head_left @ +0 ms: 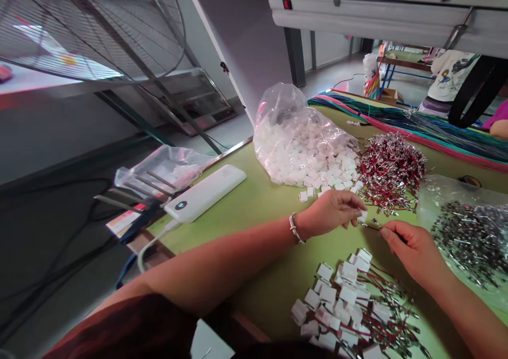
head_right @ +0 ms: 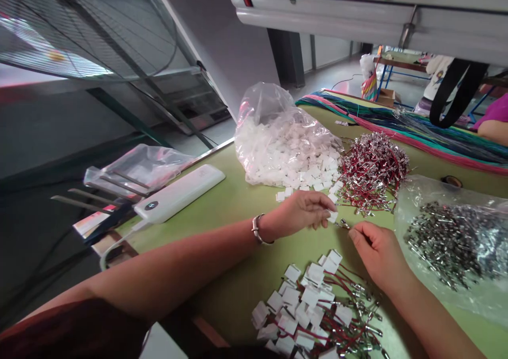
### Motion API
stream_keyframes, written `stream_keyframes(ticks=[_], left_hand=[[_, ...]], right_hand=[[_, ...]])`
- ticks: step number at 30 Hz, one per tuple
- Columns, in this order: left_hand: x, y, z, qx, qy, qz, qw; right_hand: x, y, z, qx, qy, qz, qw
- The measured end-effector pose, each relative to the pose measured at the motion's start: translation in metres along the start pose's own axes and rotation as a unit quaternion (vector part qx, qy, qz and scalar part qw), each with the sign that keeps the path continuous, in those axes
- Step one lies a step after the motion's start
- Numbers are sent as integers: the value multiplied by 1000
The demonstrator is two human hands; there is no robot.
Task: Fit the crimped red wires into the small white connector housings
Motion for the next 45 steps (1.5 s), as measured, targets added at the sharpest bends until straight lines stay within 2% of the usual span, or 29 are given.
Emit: stream_keyframes(ticks=[3,6,14,18,21,27,31,36,40,42,45], left_hand=[[5,-3,13,3,-110,-24,994],[9,-3,16,-1,-148,-32,988],[8,-2,18,10,-148,-35,988],[8,-1,17,2,-160,-31,987],[9,-2,19,20,-157,-34,987],[8,-4,22,53,-176,-57,981],[10,-7,27,80,-166,-78,980],[13,-8,28,85,-120,-83,986],[11,-9,32,101,-160,-84,978],[12,-10,34,102,-183,-93,973],[15,-10,35,81,-194,-101,972]], right_hand=[[1,-1,6,37,24,13,999],[1,-2,9,53,13,23,998],[5,-6,10,55,-6,31,998],[11,-9,12,47,-28,15,998],[13,-10,12,45,-29,7,999],[10,-7,12,88,36,17,995],[12,-7,18,119,30,17,992],[3,-7,19,128,39,63,989],[0,-4,18,153,67,65,984],[-1,-3,17,142,61,63,986],[2,-3,11,75,17,47,996]])
Point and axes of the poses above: each hand's wrist, its own y-axis towards the middle knuckle, its own z-axis out of the palm, x = y × z, the point moved 9 cm from there along y, towards the middle knuckle, and after that the axes turned 13 degrees about z, right-handed, at the moved point
